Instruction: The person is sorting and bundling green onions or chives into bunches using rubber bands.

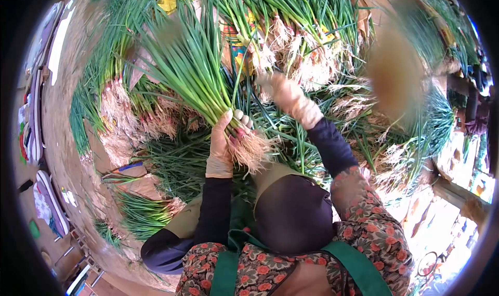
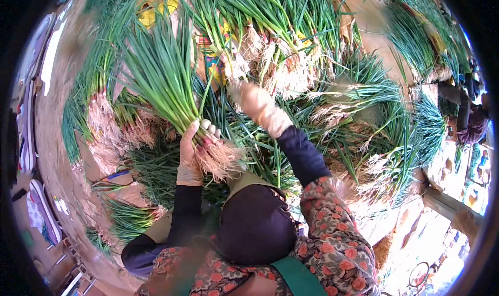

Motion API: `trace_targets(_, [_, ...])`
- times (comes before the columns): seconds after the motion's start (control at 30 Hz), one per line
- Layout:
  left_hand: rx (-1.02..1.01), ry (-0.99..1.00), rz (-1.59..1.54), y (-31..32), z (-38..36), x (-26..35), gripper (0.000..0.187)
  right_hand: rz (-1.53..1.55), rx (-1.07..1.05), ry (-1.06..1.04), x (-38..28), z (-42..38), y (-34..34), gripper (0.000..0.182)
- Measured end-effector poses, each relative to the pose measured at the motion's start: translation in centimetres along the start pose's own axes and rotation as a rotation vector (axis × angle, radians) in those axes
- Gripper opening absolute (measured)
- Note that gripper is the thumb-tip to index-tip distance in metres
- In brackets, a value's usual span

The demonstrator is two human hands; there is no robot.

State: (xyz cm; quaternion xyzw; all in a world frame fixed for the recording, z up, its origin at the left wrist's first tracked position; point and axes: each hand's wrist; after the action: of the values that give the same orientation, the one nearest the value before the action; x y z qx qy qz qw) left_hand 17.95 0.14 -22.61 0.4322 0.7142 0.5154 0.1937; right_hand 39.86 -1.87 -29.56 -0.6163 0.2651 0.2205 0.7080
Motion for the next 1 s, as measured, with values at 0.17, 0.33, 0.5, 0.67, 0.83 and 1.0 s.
trace_targets(0.17, [0.099,0.054,0.132,0.5,-1.0,0.7,0.025,-0.465,0.112,0.169,1.7,9.1,0.0,0.028])
trace_targets(0.33, [0.256,0.194,0.146,-1.4,0.3,0.3,0.022,0.704,-0.499,0.589,-7.4,6.7,-0.7,0.033])
trace_targets(0.5, [0.074,0.103,-0.001,-2.0,-0.3,-1.3,0.022,0.239,-0.036,0.117,-4.2,3.2,6.7,0.026])
trace_targets(0.67, [0.16,0.11,0.004,0.2,-1.2,0.6,0.032,-0.153,-0.518,-0.152,-2.4,3.1,2.9,0.044])
trace_targets(0.83, [-0.113,0.007,-0.149,-0.7,0.1,0.6,0.046,-0.568,0.145,0.004,3.7,11.3,1.0,0.043])
trace_targets(1.0, [0.029,0.05,0.001,-2.1,1.4,1.1,0.036,-0.624,0.099,-0.047,-1.1,8.9,-0.7,0.026])
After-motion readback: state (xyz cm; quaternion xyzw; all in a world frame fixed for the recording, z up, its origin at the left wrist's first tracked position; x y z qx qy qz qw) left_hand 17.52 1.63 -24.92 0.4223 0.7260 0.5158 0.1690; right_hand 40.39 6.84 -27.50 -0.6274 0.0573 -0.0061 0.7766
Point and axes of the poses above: each hand's wrist, its own z-axis towards the middle knuckle, its own y-axis out of the palm, x = y × z, and after that the axes turned 7 degrees about -z, right-handed
